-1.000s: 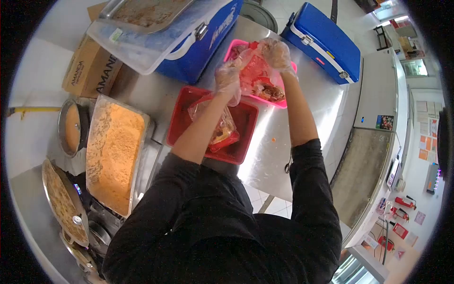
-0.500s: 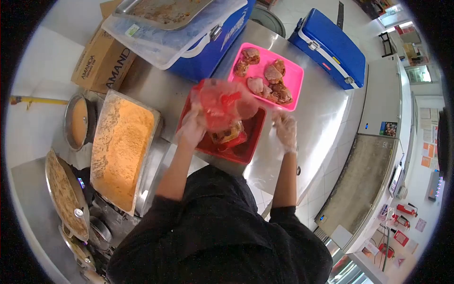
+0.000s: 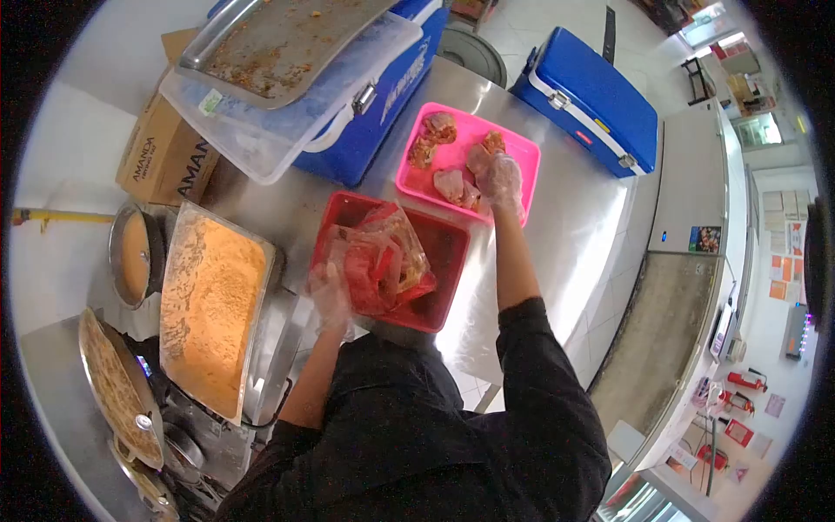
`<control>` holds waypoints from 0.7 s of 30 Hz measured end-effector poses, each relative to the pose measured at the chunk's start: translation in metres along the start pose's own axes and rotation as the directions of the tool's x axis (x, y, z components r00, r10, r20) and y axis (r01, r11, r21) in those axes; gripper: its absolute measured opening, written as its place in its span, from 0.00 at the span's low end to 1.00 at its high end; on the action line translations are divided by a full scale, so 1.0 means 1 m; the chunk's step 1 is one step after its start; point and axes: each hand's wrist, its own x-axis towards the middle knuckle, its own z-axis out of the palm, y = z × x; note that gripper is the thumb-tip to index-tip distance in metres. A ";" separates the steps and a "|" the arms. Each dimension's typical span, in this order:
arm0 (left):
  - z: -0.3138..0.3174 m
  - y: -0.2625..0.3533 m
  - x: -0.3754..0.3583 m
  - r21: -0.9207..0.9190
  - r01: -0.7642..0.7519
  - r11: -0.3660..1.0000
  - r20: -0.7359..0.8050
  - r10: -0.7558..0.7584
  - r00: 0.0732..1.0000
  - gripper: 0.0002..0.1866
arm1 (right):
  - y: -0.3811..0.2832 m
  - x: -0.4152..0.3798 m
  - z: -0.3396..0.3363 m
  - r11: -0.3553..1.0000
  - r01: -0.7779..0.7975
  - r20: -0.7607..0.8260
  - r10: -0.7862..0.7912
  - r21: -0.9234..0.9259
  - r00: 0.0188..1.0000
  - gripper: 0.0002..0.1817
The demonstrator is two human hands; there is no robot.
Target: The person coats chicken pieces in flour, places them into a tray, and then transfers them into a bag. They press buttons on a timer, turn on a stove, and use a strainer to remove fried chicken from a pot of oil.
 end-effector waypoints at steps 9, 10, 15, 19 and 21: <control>-0.033 0.061 -0.022 -0.362 0.131 0.923 0.053 -0.120 0.991 0.29 | -0.030 -0.001 0.058 0.928 0.326 0.077 -0.317 -0.182 0.945 0.09; -0.036 0.066 -0.023 -0.379 0.112 0.919 0.057 -0.097 0.994 0.30 | -0.032 -0.002 0.055 0.936 0.336 0.046 -0.333 -0.100 0.942 0.09; -0.064 0.100 -0.035 -0.374 0.379 0.846 0.188 -0.331 0.925 0.34 | -0.025 0.003 0.024 0.954 0.262 0.043 -0.271 0.142 0.962 0.11; -0.055 0.038 -0.015 0.252 0.100 0.963 -0.002 -0.103 0.995 0.36 | -0.034 -0.035 -0.043 0.990 -0.019 0.198 -0.009 0.139 0.980 0.13; -0.060 0.021 0.010 0.665 -0.080 0.743 0.150 -0.027 0.988 0.39 | 0.005 -0.066 -0.017 0.994 0.024 0.243 -0.049 0.104 0.969 0.16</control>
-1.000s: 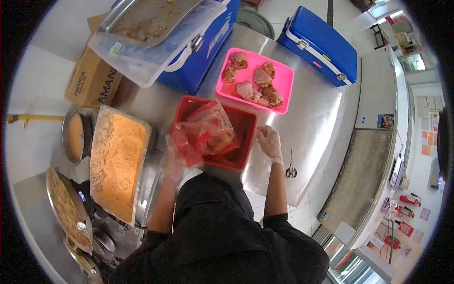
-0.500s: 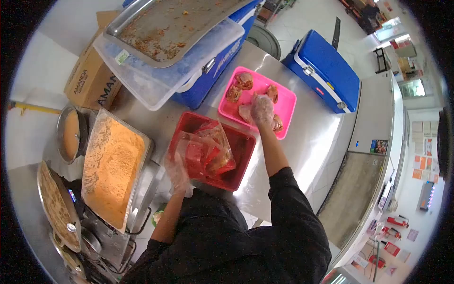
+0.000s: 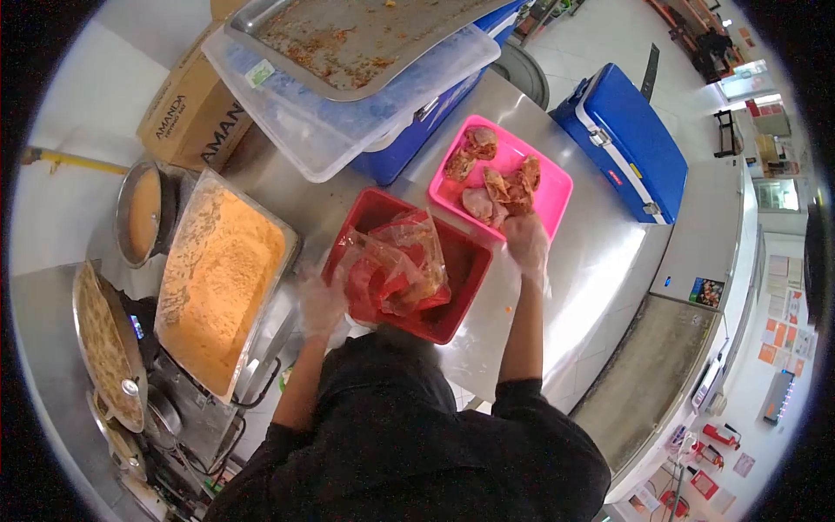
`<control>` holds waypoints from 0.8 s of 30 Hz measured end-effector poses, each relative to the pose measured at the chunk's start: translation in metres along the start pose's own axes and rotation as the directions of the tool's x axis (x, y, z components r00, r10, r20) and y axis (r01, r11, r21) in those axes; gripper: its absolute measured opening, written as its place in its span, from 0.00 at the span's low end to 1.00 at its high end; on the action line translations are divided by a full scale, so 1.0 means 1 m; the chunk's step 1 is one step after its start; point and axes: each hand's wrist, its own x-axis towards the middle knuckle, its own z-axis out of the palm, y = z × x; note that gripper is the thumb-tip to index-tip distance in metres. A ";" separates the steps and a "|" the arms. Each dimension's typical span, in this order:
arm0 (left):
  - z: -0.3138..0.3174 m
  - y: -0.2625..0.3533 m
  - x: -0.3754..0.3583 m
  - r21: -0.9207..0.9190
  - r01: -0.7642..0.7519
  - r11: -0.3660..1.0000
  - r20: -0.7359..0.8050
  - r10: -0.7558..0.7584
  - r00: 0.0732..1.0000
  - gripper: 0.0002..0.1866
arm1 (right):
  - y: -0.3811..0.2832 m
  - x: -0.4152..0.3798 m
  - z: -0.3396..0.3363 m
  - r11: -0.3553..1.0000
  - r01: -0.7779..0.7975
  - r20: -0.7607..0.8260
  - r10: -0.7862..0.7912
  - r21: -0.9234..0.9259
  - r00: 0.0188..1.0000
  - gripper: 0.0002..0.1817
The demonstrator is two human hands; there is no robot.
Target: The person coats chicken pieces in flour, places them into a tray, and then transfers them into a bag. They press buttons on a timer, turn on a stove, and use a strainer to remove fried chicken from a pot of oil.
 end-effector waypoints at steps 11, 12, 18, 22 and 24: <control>0.024 0.030 0.001 0.094 -0.325 0.941 0.440 0.253 0.862 0.39 | 0.034 -0.164 0.036 0.959 -0.283 0.003 0.283 0.023 0.959 0.19; 0.024 0.044 -0.012 0.034 -0.358 0.933 0.482 0.298 0.824 0.42 | 0.067 -0.163 0.046 0.960 -0.280 0.058 0.281 -0.015 0.958 0.18; 0.032 0.124 -0.054 -0.201 -0.440 0.875 0.919 0.324 0.225 0.45 | 0.228 -0.145 0.010 0.832 -0.159 0.216 0.315 -0.532 0.924 0.17; 0.050 0.157 0.038 -0.483 -0.323 0.814 0.799 0.560 0.219 0.35 | 0.286 -0.101 -0.019 0.827 -0.284 0.156 0.401 -0.484 0.903 0.20; 0.072 0.191 0.092 -0.348 -0.473 0.809 0.272 0.570 0.775 0.29 | 0.309 -0.075 -0.032 0.787 -0.397 0.188 0.530 -0.472 0.827 0.22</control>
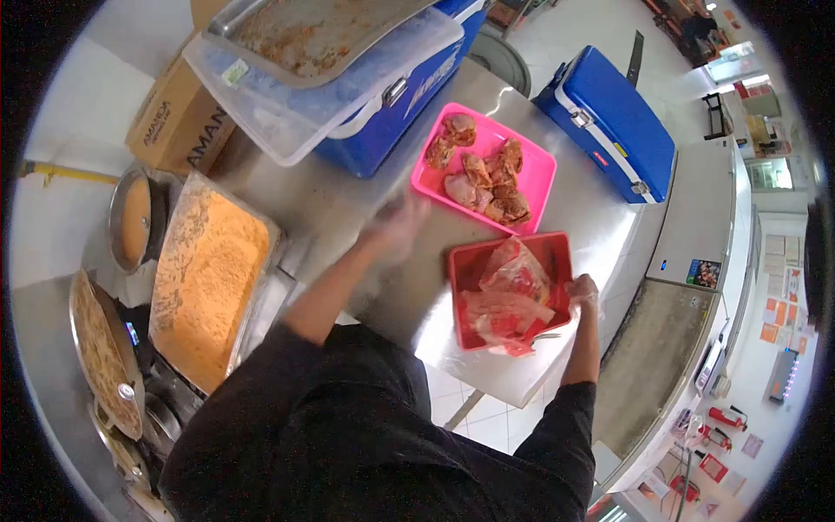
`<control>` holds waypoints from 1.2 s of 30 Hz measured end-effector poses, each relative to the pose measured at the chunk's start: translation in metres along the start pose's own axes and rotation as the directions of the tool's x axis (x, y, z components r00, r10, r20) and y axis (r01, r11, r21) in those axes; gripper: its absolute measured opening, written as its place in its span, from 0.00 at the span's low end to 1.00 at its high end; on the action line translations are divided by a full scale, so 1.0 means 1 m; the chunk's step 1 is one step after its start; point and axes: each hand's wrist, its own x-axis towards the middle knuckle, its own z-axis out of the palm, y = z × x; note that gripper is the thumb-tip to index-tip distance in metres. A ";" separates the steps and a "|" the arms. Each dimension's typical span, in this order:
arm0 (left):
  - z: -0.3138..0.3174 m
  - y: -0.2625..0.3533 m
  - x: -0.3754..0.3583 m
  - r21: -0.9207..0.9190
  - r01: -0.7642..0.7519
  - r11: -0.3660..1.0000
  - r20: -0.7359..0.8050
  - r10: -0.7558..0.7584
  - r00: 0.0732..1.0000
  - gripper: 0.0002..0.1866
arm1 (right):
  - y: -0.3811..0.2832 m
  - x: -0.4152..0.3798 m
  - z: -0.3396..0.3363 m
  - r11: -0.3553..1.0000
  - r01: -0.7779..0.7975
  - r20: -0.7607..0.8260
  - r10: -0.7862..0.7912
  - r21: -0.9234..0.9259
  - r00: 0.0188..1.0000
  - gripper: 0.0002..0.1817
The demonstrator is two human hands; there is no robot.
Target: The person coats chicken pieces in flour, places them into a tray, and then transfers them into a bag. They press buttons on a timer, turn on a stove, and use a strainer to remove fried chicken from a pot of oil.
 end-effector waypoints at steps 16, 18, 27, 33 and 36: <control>0.038 0.002 -0.106 -0.824 0.362 0.435 0.119 -0.493 0.862 0.17 | 0.034 0.121 -0.024 0.999 0.017 -0.204 -0.006 0.051 0.979 0.11; 0.041 -0.009 -0.149 -0.763 0.488 0.423 0.255 -0.496 0.830 0.20 | 0.032 0.132 -0.025 0.999 -0.001 -0.198 0.009 0.042 0.980 0.09; 0.100 -0.258 -0.221 -0.276 0.323 0.906 -0.513 -0.422 0.748 0.22 | -0.105 0.022 -0.097 0.952 0.218 -0.346 -0.282 -0.214 0.895 0.08; 0.031 -0.160 -0.253 -0.987 -0.019 0.161 -0.118 -0.633 0.765 0.18 | -0.310 -0.114 -0.071 0.424 0.869 -0.423 -0.857 -0.254 0.295 0.10; 0.028 -0.151 -0.258 -0.992 0.005 -0.122 0.088 -0.683 0.725 0.22 | -0.430 -0.235 -0.098 0.306 0.951 -0.181 -0.939 -0.047 0.293 0.14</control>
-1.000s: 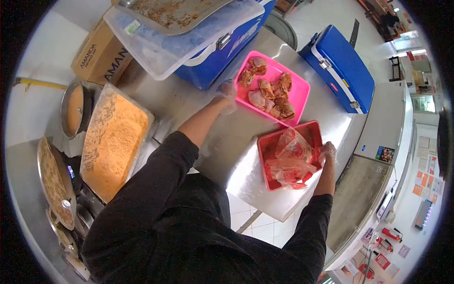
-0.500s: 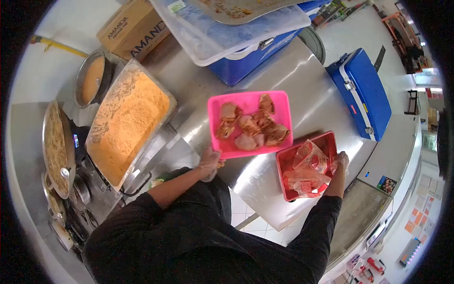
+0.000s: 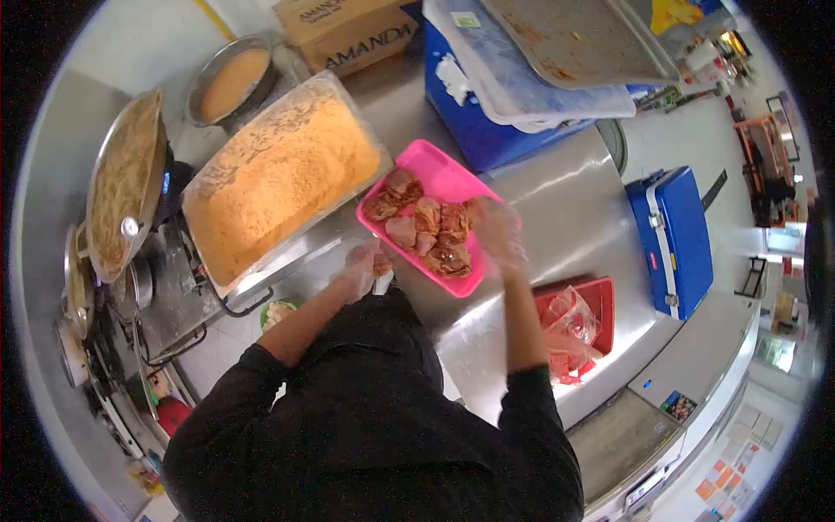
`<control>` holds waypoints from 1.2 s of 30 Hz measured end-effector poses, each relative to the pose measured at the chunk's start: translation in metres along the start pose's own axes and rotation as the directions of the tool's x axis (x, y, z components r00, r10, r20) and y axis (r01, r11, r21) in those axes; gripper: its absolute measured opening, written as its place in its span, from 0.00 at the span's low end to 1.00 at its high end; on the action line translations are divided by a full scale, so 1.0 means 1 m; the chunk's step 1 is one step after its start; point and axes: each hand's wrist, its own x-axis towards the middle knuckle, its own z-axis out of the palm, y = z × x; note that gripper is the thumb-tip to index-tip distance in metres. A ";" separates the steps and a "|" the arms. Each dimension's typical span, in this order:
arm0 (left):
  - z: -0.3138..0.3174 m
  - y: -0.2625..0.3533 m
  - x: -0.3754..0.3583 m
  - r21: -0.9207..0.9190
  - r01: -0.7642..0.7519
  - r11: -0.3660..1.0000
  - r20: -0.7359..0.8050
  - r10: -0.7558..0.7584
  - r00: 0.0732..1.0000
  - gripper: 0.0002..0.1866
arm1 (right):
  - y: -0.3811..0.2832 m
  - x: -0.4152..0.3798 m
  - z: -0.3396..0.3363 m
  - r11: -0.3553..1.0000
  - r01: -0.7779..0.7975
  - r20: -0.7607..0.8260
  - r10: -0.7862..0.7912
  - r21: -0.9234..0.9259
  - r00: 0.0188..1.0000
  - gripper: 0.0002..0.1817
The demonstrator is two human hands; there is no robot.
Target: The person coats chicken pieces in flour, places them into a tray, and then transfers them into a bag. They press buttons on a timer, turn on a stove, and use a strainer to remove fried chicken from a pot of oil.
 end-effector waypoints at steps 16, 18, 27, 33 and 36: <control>-0.069 0.154 -0.174 0.013 -0.055 0.998 0.014 0.054 0.998 0.18 | -0.040 0.165 0.154 0.839 0.355 0.270 -0.259 -0.413 0.927 0.13; -0.079 0.167 -0.175 0.011 -0.095 0.995 0.014 0.095 0.995 0.18 | -0.034 0.168 0.136 0.889 0.286 0.349 -0.157 -0.357 0.924 0.13; -0.155 0.237 -0.159 -0.037 -0.166 0.985 -0.024 0.165 0.986 0.17 | -0.182 0.054 -0.027 0.686 -0.291 0.119 0.288 0.667 0.950 0.26; -0.171 0.261 -0.145 0.043 -0.123 0.992 0.003 0.123 0.992 0.19 | -0.366 0.014 -0.075 0.440 0.224 -0.143 -0.210 0.870 0.967 0.20; -0.174 0.256 -0.142 -0.016 -0.097 0.995 -0.035 0.097 0.995 0.19 | -0.384 0.020 -0.069 0.236 0.198 -0.012 -0.615 0.951 0.788 0.19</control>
